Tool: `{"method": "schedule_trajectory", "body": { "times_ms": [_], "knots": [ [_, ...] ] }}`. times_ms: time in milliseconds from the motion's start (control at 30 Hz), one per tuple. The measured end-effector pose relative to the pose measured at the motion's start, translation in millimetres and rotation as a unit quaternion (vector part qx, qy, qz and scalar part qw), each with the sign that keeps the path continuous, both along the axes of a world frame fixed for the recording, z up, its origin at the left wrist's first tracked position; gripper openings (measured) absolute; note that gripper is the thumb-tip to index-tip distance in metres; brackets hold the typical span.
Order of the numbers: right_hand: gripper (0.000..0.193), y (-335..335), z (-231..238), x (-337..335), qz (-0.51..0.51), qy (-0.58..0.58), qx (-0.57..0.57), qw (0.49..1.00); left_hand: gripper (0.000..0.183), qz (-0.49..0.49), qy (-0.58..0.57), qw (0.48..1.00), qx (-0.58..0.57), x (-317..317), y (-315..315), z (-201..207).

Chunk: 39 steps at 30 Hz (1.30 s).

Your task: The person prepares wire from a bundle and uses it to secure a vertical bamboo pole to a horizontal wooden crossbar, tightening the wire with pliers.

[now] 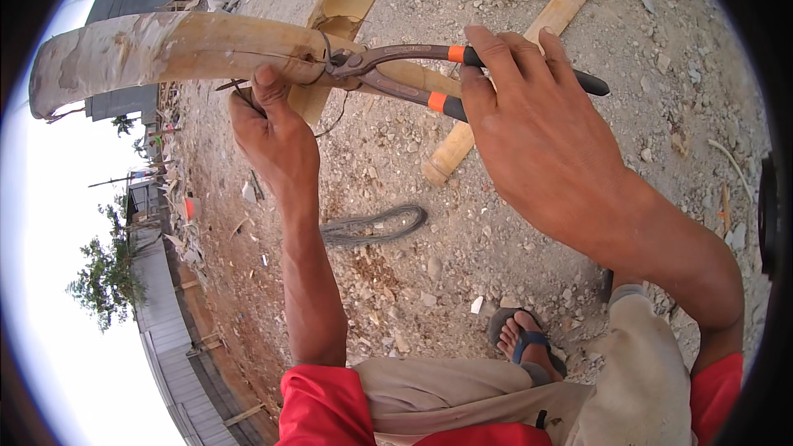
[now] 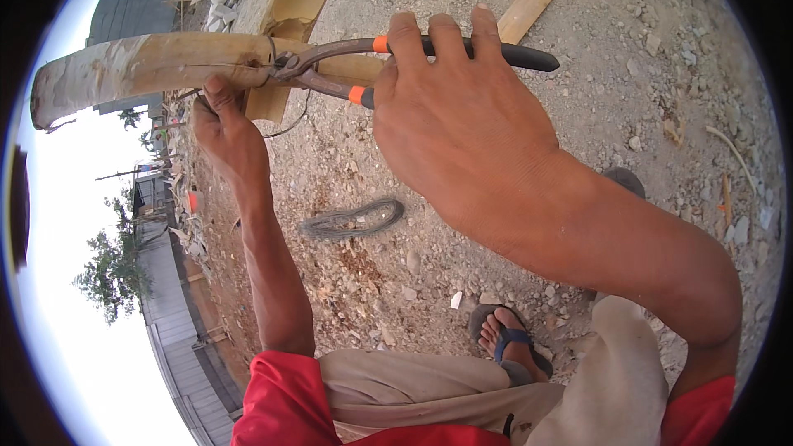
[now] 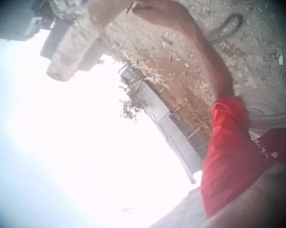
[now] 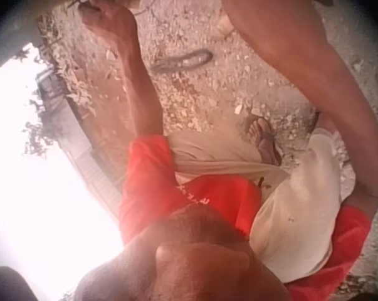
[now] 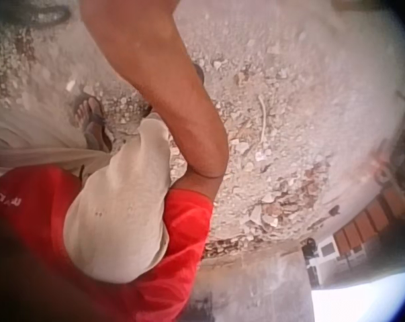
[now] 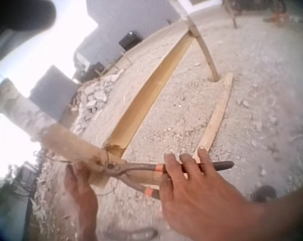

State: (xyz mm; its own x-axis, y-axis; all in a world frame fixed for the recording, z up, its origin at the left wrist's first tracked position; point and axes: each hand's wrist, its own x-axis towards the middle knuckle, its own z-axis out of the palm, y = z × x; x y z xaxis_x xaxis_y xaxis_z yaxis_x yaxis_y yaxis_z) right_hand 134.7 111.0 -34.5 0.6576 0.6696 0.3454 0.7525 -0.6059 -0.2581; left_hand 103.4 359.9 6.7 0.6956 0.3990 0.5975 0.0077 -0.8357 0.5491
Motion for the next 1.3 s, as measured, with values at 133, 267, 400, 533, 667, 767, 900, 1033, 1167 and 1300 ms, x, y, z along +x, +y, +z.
{"method": "schedule_trajectory", "body": {
  "times_ms": [133,267,400,533,667,767,900,1033,1167,1300],
  "knots": [
    [0.036,-1,2,1,0.014,0.035,-0.005,0.999,0.053,0.020,0.012,1.000,0.013,-1,3,0],
    [0.036,-4,12,2,0.051,0.164,0.012,0.985,0.055,0.012,0.009,1.000,0.009,-1,2,0],
    [0.044,-2,11,5,0.039,0.180,0.031,0.982,0.056,0.008,0.001,1.000,0.004,0,0,1],
    [0.038,2,-1,10,0.024,0.184,0.089,0.979,0.060,0.024,0.015,0.999,-0.028,-3,0,6],
    [0.032,6,-13,22,0.022,0.178,0.078,0.981,0.065,0.048,0.065,0.997,-0.021,-1,-11,12],
    [0.033,9,-22,26,0.014,0.212,0.097,0.972,0.063,0.021,0.050,0.999,-0.007,3,-10,10],
    [0.032,17,-43,31,0.021,0.227,0.132,0.965,0.062,0.025,0.028,0.999,-0.017,6,-12,6],
    [0.035,25,-55,35,0.031,0.216,0.170,0.961,0.060,0.025,0.015,0.999,-0.020,6,-14,9],
    [0.038,32,-72,40,0.036,0.206,0.196,0.958,0.060,-0.003,-0.002,0.999,-0.046,10,-14,7],
    [0.038,34,-81,43,0.044,0.193,0.216,0.956,0.061,0.001,-0.001,0.999,-0.049,10,-3,9]
  ]
}}
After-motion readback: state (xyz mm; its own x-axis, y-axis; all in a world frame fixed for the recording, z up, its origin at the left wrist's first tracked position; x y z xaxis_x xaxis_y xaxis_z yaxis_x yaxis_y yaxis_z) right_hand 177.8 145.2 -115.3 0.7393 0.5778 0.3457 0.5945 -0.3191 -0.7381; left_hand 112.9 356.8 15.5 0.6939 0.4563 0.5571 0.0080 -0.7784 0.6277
